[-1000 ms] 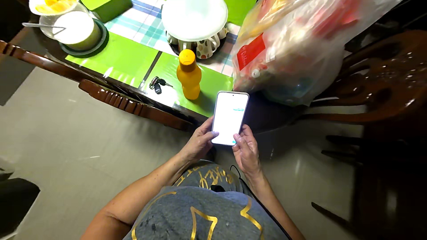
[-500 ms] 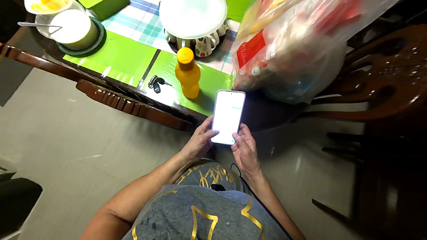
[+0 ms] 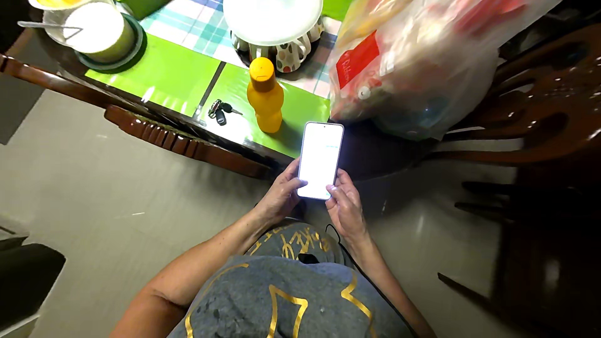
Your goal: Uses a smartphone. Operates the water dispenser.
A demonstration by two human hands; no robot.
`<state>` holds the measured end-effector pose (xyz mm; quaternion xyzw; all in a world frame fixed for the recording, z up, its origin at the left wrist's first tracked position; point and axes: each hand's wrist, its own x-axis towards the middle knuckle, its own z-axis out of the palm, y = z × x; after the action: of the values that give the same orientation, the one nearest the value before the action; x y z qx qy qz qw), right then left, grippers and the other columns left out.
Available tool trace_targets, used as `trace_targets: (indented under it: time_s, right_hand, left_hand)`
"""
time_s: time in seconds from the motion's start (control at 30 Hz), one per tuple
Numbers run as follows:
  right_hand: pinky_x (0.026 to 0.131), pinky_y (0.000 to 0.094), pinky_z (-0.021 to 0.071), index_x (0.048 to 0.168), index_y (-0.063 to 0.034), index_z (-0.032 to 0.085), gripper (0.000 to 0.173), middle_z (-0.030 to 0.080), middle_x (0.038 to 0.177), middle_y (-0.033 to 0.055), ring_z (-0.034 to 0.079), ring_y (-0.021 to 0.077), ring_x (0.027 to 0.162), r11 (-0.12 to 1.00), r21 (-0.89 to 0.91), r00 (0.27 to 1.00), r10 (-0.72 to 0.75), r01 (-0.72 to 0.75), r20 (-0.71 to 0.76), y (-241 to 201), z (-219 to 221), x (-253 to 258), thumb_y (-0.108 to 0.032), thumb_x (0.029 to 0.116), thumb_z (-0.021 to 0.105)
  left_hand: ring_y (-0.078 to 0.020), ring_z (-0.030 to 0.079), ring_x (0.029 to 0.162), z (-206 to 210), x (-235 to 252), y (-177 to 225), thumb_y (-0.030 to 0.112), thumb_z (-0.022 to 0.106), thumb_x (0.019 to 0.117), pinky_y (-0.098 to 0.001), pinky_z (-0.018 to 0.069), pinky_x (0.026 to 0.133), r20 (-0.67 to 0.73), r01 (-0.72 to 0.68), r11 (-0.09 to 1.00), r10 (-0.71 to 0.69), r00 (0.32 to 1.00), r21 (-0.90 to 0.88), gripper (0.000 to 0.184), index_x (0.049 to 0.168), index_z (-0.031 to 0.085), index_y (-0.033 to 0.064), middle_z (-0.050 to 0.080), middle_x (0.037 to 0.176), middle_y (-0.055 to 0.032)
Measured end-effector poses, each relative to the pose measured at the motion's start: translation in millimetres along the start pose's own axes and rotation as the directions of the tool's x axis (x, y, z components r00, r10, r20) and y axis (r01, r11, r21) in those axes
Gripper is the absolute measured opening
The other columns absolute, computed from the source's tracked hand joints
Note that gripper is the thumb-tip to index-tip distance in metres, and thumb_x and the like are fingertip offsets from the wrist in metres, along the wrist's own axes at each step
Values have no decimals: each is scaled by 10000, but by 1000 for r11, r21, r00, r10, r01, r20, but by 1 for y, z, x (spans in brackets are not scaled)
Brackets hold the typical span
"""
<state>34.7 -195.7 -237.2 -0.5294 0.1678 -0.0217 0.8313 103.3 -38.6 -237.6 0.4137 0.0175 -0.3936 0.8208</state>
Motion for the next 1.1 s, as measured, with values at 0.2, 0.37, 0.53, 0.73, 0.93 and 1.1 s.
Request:
trace_targets:
  time_s: [0.2, 0.37, 0.53, 0.73, 0.93, 1.1]
  right_hand:
    - [940, 338, 567, 1440, -47, 433, 487, 634, 1276, 90, 658, 143, 1114, 1000, -7, 1000, 11, -11, -14, 0, 0, -2, 29, 963, 374]
    - [926, 328, 572, 1420, -43, 453, 448, 644, 1249, 87, 665, 137, 1090, 1000, -2, 999, 18, -19, -32, 0, 0, -4, 22, 986, 367]
    - [920, 325, 573, 1396, -40, 479, 408, 649, 1228, 86, 669, 136, 1074, 1000, -2, 998, 19, -19, -57, 0, 1, -7, 18, 1007, 369]
    - [880, 320, 588, 1317, -48, 525, 341, 673, 1148, 69, 686, 127, 1019, 1000, -7, 996, -3, 3, -89, 2, 1, -9, 9, 1013, 383]
    - [872, 321, 595, 1268, -62, 544, 291, 684, 1122, 57, 692, 124, 1003, 1000, 2, 996, -25, 25, -90, 4, -1, -10, -15, 1018, 402]
    - [843, 314, 600, 1220, -74, 560, 251, 689, 1090, 51, 697, 120, 974, 1000, -5, 993, -30, 30, -114, 3, -2, -10, -25, 1023, 413]
  left_hand:
    - [-213, 656, 1131, -2, -2, -2, -1, 380, 1013, -412, 551, 972, 10, -5, 1000, 5, 1000, 7, 595, 1566, 336, 214, 576, 1375, -121]
    - [-213, 668, 1107, -2, -3, -4, 5, 389, 1008, -412, 559, 960, 12, -6, 1000, 6, 1000, -5, 570, 1539, 376, 213, 600, 1341, -118]
    - [-213, 667, 1110, -1, -5, -5, -11, 375, 1006, -412, 558, 965, 21, 1, 1000, -1, 1000, -3, 583, 1547, 357, 207, 592, 1349, -119]
    - [-208, 657, 1131, 0, -8, -7, -31, 384, 998, -418, 544, 991, 57, -3, 1000, 4, 998, -15, 590, 1539, 358, 205, 591, 1350, -110]
    - [-197, 653, 1138, 1, -10, -10, -28, 391, 996, -412, 542, 994, 82, -10, 1000, 10, 997, -3, 592, 1538, 350, 205, 590, 1351, -98]
    - [-196, 647, 1154, 2, -11, -11, -30, 393, 998, -418, 533, 1006, 94, -16, 1000, 16, 995, -6, 580, 1530, 363, 199, 590, 1354, -95]
